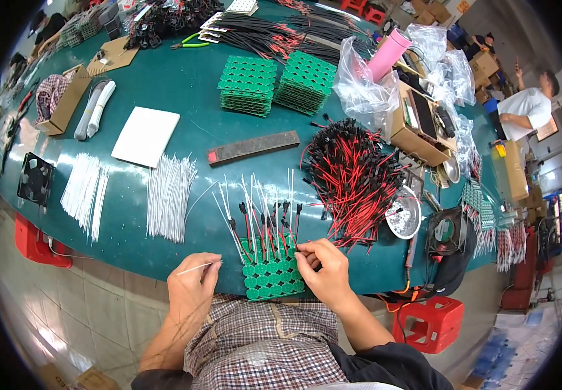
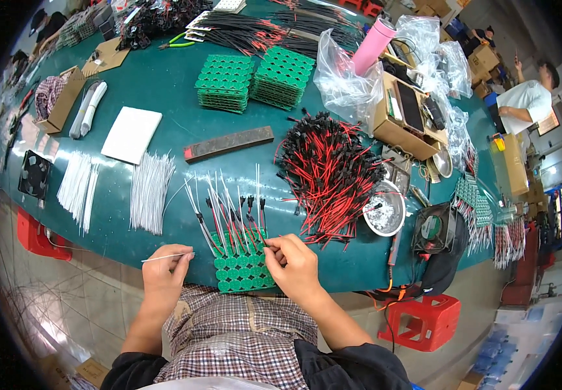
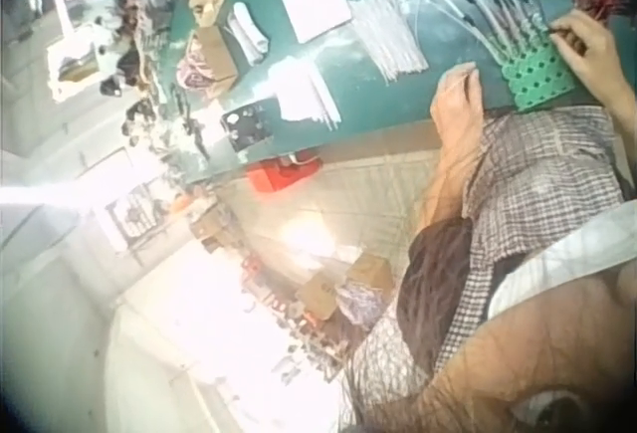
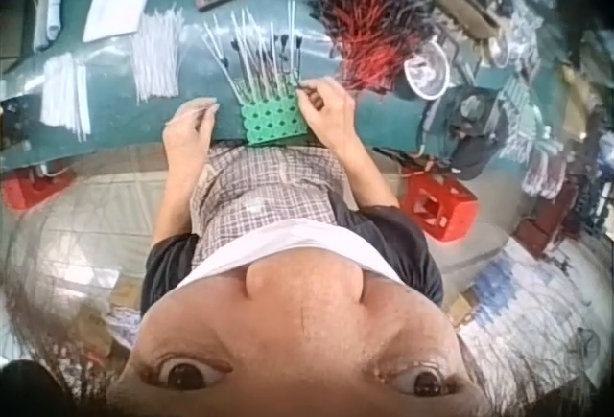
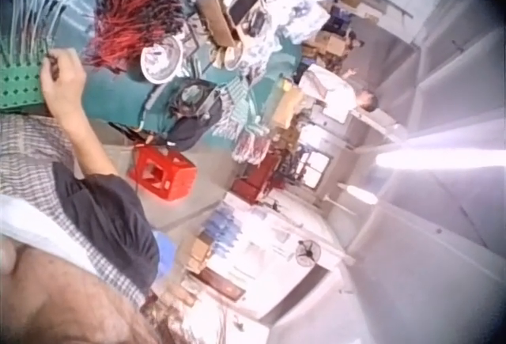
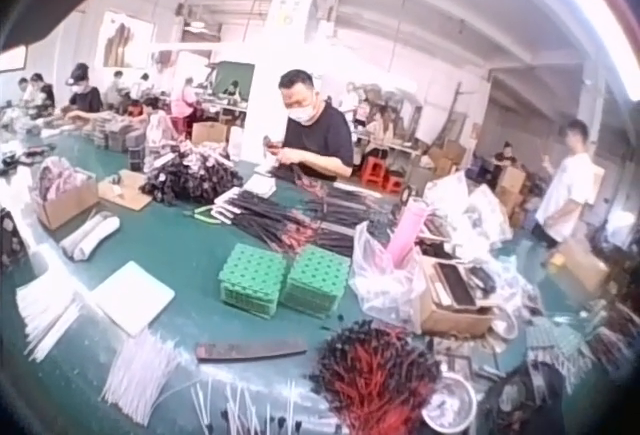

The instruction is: Inserting red and black wires into green plastic LED module housings at a factory workbench.

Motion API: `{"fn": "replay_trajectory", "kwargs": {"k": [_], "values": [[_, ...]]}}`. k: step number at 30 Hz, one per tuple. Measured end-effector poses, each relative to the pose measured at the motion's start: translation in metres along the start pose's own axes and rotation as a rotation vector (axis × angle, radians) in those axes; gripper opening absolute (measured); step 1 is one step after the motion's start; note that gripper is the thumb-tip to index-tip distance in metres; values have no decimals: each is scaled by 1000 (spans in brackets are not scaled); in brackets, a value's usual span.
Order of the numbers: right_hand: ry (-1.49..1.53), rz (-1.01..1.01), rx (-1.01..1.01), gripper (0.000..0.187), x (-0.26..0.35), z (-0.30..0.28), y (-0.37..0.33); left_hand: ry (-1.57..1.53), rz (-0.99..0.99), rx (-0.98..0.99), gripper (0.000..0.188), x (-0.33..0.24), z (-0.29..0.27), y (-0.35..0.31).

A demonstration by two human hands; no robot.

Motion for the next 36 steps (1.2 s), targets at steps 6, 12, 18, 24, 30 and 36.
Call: {"fn": "replay_trajectory", "kwargs": {"k": [6, 12, 18, 24, 30, 36], "values": [[-38, -33, 18, 11, -2, -1, 3, -257, -67, 100, 8, -21, 26, -2], [-32, -8, -8, 16, -6, -10, 11, -130, 214, 118, 7, -55, 62, 1], [-507, -41, -4, 18, -26, -44, 27, -47, 316, 47, 9, -56, 83, -3], [-524, -70, -11, 11, -32, -43, 30, -29, 391, -24, 16, -58, 89, -8], [-502, -35, 42, 20, -24, -51, 31, 6, 394, -30, 15, -59, 90, -8], [-452, 40, 60, 23, -26, -57, 31, 15, 409, -28, 16, -60, 89, -6]]}}
Point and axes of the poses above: each hand's wrist, its own y-axis towards the middle knuckle, its own z-axis out of the palm, x = y × z, the point moved 7 cm from there along y, towards the middle knuckle, and after that the axes turned 9 degrees about -x, right-handed, at the moved point
